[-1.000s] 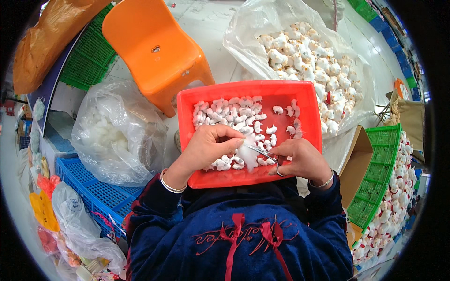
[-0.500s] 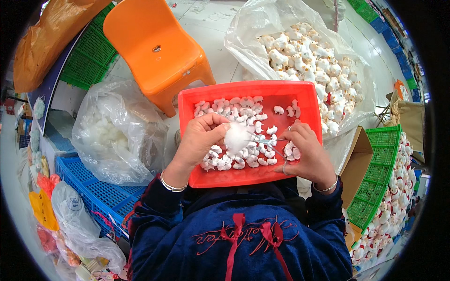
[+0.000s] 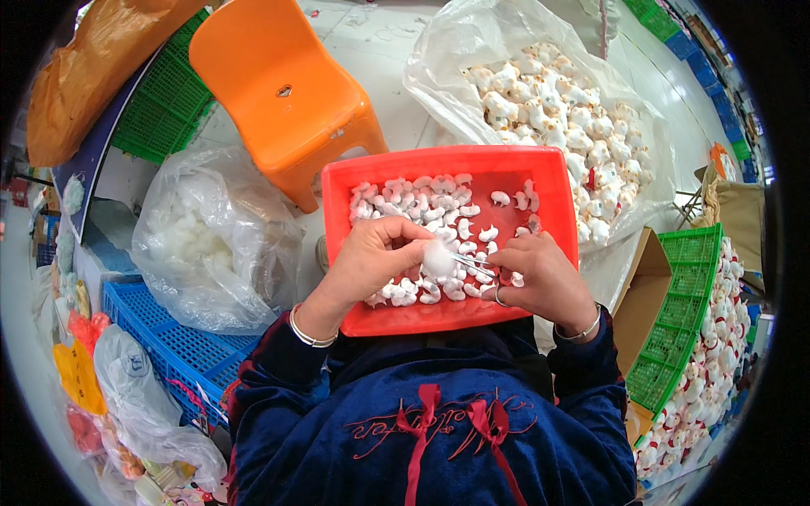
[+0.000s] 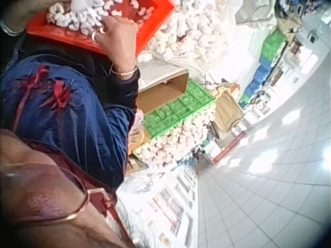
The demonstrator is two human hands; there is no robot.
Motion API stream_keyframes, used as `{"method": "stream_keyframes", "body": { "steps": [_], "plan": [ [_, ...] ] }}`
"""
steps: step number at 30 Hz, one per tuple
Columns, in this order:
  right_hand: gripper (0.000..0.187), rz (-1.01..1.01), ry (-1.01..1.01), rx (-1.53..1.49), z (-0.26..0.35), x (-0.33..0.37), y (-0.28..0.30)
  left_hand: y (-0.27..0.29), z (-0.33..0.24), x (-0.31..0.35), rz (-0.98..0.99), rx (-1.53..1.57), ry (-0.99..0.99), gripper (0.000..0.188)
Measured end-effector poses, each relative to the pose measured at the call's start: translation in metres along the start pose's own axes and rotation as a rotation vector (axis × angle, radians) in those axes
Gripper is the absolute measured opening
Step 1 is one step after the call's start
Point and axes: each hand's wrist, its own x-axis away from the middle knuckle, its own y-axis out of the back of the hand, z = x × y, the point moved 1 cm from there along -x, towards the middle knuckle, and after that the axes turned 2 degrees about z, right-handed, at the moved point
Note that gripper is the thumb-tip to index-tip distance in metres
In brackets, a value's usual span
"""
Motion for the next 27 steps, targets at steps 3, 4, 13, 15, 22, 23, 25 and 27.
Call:
{"method": "stream_keyframes", "body": {
  "steps": [3,4,13,15,22,23,25,27],
  "plan": [
    [0.044,-0.083,-0.009,0.003,-0.007,0.003,-0.002,0.004,0.009,-0.004,-0.013,0.072,-0.043,0.009],
    [0.048,-0.115,-0.018,0.010,-0.010,0.005,-0.001,0.005,0.013,-0.006,-0.024,0.122,-0.069,0.007],
    [0.048,-0.234,0.042,0.092,0.000,0.003,0.005,0.007,0.014,-0.005,-0.086,0.200,-0.038,0.013],
    [0.040,-0.157,-0.023,0.129,-0.006,0.003,0.002,0.007,0.013,-0.003,-0.071,0.190,-0.020,0.016],
    [0.032,0.003,-0.055,0.133,0.001,-0.003,0.005,0.001,0.014,-0.010,0.014,0.046,-0.019,0.016],
    [0.034,-0.018,-0.030,0.103,0.000,-0.004,0.003,0.003,0.012,-0.009,0.025,0.042,-0.012,0.015],
    [0.038,-0.058,0.015,0.047,-0.004,-0.003,-0.003,0.000,0.008,-0.008,0.015,0.034,0.012,0.014],
    [0.046,-0.085,0.007,0.079,-0.009,0.000,-0.001,0.001,0.009,-0.008,-0.026,0.083,-0.002,0.013]
  ]
}}
